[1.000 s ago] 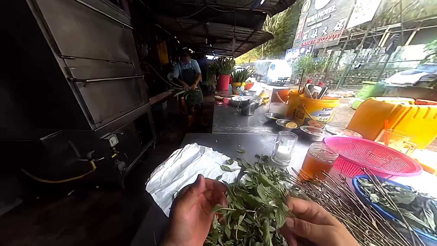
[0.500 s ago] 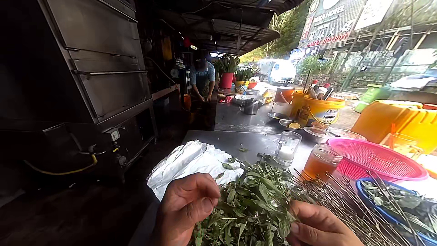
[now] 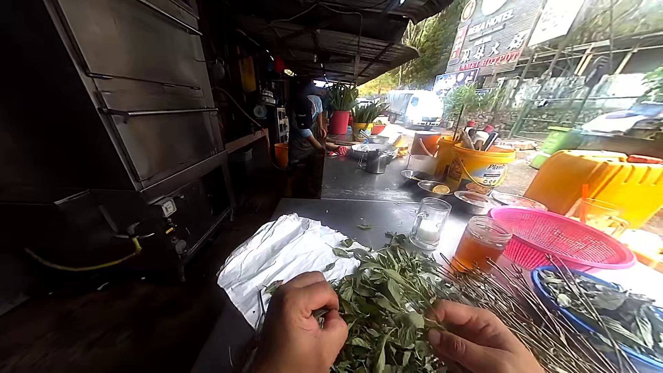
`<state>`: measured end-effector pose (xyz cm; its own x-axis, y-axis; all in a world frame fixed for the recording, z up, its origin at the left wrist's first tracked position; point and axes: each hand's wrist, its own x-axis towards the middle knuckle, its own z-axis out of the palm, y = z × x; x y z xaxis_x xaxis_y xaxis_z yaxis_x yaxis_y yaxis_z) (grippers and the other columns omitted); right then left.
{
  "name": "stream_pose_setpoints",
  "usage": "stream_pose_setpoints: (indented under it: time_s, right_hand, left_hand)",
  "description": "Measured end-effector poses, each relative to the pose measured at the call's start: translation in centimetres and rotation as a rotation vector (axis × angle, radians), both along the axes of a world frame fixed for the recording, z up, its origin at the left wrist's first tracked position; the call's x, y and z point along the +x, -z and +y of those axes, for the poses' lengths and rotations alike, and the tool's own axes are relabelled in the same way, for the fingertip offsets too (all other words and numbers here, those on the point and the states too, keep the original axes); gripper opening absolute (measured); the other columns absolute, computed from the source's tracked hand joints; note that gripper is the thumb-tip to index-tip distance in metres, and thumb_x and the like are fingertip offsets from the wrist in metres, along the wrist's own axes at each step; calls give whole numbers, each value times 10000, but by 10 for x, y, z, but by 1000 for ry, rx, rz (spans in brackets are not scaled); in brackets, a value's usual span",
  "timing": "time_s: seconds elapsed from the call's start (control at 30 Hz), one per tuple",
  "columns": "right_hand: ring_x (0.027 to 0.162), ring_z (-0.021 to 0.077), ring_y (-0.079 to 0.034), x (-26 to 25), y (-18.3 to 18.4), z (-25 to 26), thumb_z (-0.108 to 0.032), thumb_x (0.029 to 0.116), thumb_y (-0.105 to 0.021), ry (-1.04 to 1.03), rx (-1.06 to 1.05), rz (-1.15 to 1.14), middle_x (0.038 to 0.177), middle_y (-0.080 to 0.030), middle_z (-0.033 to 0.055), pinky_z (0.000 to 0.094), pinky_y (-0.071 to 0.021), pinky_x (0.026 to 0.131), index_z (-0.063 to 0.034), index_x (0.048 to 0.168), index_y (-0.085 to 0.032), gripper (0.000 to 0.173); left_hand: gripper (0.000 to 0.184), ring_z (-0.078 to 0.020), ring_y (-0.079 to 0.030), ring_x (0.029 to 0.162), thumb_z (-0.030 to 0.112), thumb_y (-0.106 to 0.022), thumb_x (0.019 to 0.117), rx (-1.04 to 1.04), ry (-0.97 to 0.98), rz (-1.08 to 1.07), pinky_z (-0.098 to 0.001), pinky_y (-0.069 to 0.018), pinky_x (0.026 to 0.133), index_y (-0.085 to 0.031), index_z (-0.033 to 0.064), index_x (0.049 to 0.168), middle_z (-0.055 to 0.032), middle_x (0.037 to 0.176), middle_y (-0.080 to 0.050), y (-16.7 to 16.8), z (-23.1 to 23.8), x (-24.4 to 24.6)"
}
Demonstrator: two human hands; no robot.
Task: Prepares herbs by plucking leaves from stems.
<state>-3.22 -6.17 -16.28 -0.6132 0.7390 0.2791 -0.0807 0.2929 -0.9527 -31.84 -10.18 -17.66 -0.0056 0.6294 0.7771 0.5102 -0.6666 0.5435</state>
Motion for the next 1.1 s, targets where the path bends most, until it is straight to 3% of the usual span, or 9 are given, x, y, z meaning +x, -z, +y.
stream_pose_setpoints:
  time_s: [0.13,0.37,0.43,0.5,0.57,0.7,0.83,0.97,1.1]
  right_hand:
    - [526,-6,-462,-6,3,-1,-86,962,-653,61,43,-63,686,-595,-73,189,-381,475,-137,937,-724,90]
    - [494,-3,-443,-10,5,-2,-100,960,-642,106,4,-68,637,-556,-84,192,-366,453,-150,917,-713,97]
    - [476,-2,-430,-6,4,1,-103,965,-632,144,-37,-17,627,-549,-78,187,-359,433,-164,903,-709,116]
    - [457,2,-417,-2,2,3,-107,965,-630,171,-74,15,611,-541,-69,187,-350,416,-166,888,-707,123]
    - [453,-6,-409,0,1,3,-113,965,-627,164,-83,9,605,-533,-74,176,-338,411,-174,890,-710,127]
    - [472,-3,-421,-3,3,2,-116,966,-640,93,-61,-38,610,-534,-77,184,-341,431,-168,892,-703,110]
    - [477,-3,-420,-6,4,0,-128,978,-634,61,-97,-31,618,-533,-74,181,-337,435,-149,934,-710,91]
    - [501,109,-583,-11,-4,-6,-146,1037,-555,215,-166,-59,743,-691,65,247,-468,426,-85,1247,-644,236]
    - [495,174,-640,-18,1,-6,-165,1015,-583,466,-23,-155,690,-690,65,328,-538,424,-77,1052,-647,115]
  left_hand:
    - [171,-17,-533,613,160,-643,730,-13,-354,-39,-218,-435,526,-559,198,586,106,632,-527,7,1,16]
    - [178,27,-432,514,121,-644,683,52,-541,-148,-165,-339,449,-517,185,576,110,586,-469,-4,-2,7]
    - [131,28,-490,511,124,-630,722,15,-399,-177,-155,-391,441,-596,187,612,111,590,-535,-5,-3,-6]
    - [170,-52,-656,702,171,-602,840,-72,-33,-192,-222,-533,599,-706,153,707,39,755,-701,-6,-5,-20]
    - [237,-155,-705,979,265,-589,946,-62,185,-139,-307,-594,821,-751,131,835,-52,1004,-751,-8,-3,-24]
    - [282,-156,-616,1153,355,-597,949,7,32,99,-387,-530,963,-767,173,1080,-11,1206,-701,-11,-6,-2]
    - [144,-122,-641,946,262,-649,939,12,-60,285,-398,-473,875,-766,189,899,58,905,-725,1,-6,20]
    - [209,-111,-640,771,209,-612,969,-7,-34,204,-362,-488,774,-763,124,853,16,761,-696,2,-7,23]
    - [208,-112,-638,721,171,-604,925,-41,-108,210,-362,-507,719,-745,121,780,17,705,-667,3,-7,19]
